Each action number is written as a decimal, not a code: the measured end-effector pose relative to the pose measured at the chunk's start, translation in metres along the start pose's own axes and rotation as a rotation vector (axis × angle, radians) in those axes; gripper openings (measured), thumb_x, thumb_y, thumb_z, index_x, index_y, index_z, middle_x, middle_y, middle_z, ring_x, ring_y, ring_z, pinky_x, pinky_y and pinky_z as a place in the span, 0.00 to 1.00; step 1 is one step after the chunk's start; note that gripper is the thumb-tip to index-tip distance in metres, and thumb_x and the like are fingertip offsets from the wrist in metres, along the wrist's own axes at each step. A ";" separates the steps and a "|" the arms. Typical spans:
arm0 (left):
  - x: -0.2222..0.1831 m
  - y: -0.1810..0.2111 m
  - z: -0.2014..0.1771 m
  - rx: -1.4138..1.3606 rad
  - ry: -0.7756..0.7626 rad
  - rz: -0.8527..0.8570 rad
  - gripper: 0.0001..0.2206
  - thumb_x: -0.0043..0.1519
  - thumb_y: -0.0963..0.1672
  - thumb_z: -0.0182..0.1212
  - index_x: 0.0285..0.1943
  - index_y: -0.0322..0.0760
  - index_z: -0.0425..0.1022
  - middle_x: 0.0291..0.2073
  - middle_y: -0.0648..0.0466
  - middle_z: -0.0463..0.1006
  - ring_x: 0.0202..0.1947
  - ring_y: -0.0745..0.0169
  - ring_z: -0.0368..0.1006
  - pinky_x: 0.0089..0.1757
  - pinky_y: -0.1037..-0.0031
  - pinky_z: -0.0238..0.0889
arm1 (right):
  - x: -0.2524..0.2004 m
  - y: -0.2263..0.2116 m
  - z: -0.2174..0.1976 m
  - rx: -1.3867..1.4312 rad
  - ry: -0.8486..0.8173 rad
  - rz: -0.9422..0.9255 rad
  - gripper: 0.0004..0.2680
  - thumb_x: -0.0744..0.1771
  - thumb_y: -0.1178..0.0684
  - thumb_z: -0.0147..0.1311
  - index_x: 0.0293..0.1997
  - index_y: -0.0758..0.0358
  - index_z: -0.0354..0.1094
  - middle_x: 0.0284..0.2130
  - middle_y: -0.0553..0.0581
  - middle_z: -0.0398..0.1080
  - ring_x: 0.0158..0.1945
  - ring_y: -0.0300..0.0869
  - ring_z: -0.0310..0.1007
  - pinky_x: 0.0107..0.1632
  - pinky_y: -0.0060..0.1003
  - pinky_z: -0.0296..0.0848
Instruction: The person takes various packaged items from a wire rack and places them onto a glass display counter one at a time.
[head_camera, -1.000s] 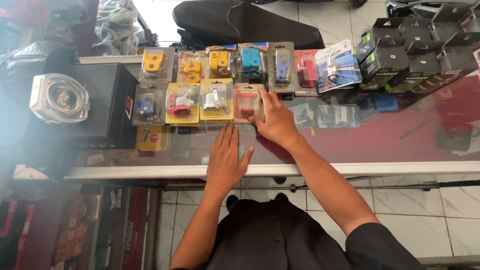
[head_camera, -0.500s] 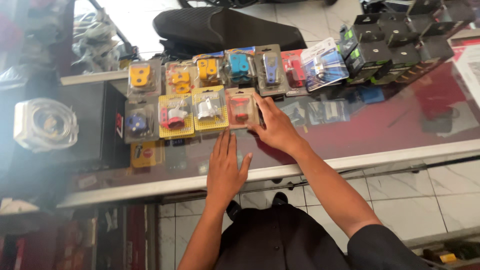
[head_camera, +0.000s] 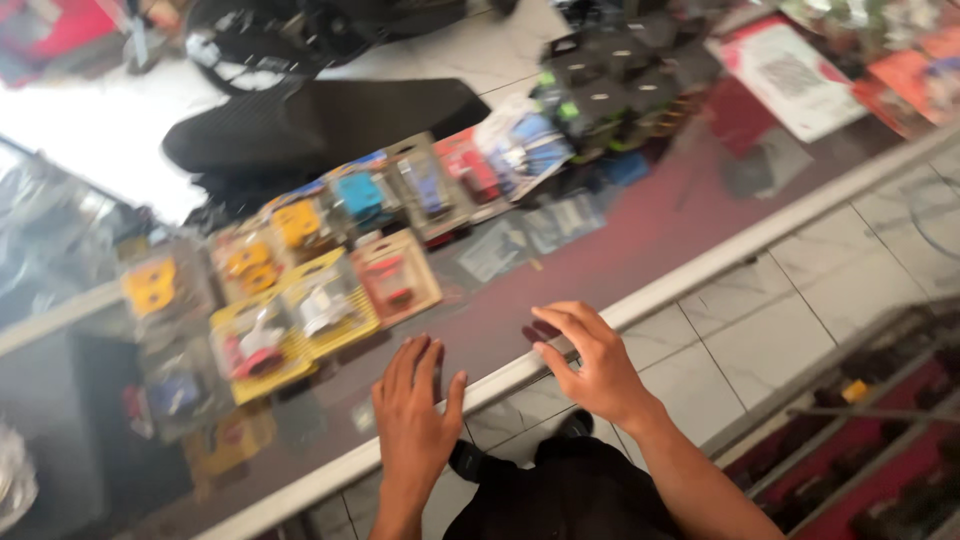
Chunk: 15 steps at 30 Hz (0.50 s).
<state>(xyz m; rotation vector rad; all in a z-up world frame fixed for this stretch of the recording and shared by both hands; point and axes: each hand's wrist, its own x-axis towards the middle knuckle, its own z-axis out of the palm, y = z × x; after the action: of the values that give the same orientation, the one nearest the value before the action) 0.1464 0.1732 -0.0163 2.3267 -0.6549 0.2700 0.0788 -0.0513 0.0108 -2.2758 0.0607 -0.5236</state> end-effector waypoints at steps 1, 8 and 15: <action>0.001 0.004 0.002 -0.033 0.000 0.016 0.19 0.57 0.44 0.67 0.57 0.32 0.75 0.59 0.45 0.74 0.63 0.46 0.67 0.54 0.56 0.59 | -0.006 0.003 -0.006 -0.016 0.023 0.005 0.14 0.65 0.59 0.61 0.56 0.64 0.71 0.49 0.57 0.73 0.52 0.47 0.76 0.53 0.40 0.76; 0.017 0.069 0.045 -0.225 -0.122 0.197 0.19 0.58 0.42 0.67 0.58 0.32 0.74 0.59 0.44 0.74 0.64 0.42 0.67 0.58 0.55 0.60 | -0.038 0.025 -0.059 -0.084 0.094 0.061 0.14 0.65 0.56 0.62 0.56 0.62 0.72 0.50 0.57 0.74 0.54 0.50 0.75 0.56 0.44 0.73; 0.036 0.150 0.098 -0.289 -0.269 0.409 0.21 0.57 0.42 0.67 0.59 0.31 0.74 0.62 0.43 0.72 0.66 0.39 0.65 0.59 0.55 0.59 | -0.081 0.061 -0.133 -0.131 0.119 0.264 0.15 0.66 0.52 0.62 0.58 0.59 0.72 0.53 0.57 0.72 0.58 0.51 0.69 0.62 0.48 0.66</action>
<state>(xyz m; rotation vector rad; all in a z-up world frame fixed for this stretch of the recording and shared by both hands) 0.0994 -0.0016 0.0097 1.9524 -1.2212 0.0380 -0.0396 -0.1690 0.0197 -2.3139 0.4604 -0.5265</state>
